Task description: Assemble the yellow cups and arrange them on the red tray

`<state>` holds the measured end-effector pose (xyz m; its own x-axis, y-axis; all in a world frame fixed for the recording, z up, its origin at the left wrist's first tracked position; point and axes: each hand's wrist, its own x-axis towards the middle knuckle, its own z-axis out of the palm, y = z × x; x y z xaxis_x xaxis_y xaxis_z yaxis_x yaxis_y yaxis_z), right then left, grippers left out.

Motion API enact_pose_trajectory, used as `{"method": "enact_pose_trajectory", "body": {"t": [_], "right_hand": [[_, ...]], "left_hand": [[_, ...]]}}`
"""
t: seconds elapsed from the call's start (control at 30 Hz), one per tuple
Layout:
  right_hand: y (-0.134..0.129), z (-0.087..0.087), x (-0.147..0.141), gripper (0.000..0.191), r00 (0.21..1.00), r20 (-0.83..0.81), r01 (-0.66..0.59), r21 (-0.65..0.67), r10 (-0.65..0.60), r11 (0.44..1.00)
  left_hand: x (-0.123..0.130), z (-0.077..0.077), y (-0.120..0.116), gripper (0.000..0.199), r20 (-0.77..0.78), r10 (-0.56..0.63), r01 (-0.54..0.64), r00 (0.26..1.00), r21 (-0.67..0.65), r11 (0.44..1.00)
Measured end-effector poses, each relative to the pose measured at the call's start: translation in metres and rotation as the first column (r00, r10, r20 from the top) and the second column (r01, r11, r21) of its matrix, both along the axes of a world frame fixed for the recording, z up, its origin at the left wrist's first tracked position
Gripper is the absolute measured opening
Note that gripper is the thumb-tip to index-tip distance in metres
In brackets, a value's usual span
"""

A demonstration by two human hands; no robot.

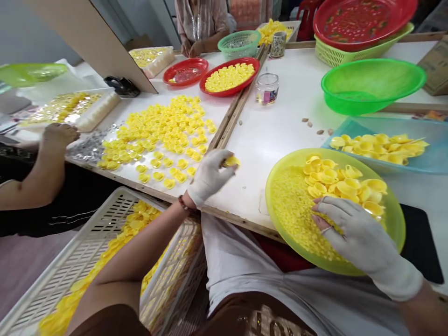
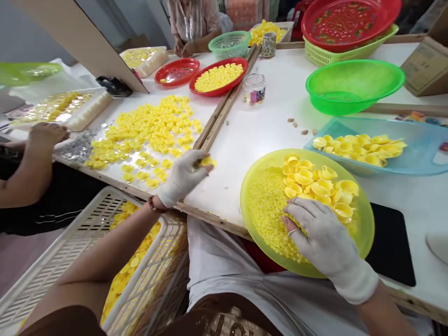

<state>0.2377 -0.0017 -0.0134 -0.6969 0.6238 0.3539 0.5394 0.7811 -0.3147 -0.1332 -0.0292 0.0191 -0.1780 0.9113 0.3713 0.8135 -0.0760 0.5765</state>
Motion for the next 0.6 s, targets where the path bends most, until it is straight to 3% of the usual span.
{"method": "enact_pose_trajectory", "body": {"t": [0.13,0.2,0.27,0.33,0.43,0.6], "right_hand": [[0.0,-0.005,0.0,0.021,0.999,0.039,-0.008,0.014,0.007,1.0],[0.0,-0.007,-0.001,0.022,0.999,0.039,-0.012,0.028,0.011,1.0],[0.0,-0.006,-0.001,0.022,1.0,0.026,-0.007,0.055,0.005,0.998],[0.0,-0.004,-0.003,0.022,1.0,0.011,0.005,0.076,-0.006,0.997],[-0.003,0.002,-0.01,0.021,1.0,0.028,0.0,0.055,-0.002,0.998],[-0.013,0.01,-0.034,0.027,0.961,0.272,-0.031,-0.046,0.042,0.998]], "left_hand": [[-0.12,-0.007,0.002,0.033,-0.158,0.404,-0.417,0.901,-0.054,0.907],[-0.172,-0.013,0.002,0.03,-0.208,0.498,-0.524,0.842,-0.095,0.847],[-0.208,-0.021,0.003,0.032,-0.232,0.516,-0.555,0.825,-0.159,0.816],[-0.226,-0.029,0.005,0.039,-0.247,0.524,-0.574,0.815,-0.218,0.789],[-0.229,-0.036,0.01,0.046,-0.255,0.522,-0.578,0.814,-0.271,0.769],[-0.236,-0.041,0.013,0.048,-0.403,0.412,-0.565,0.817,-0.412,0.715]]}}
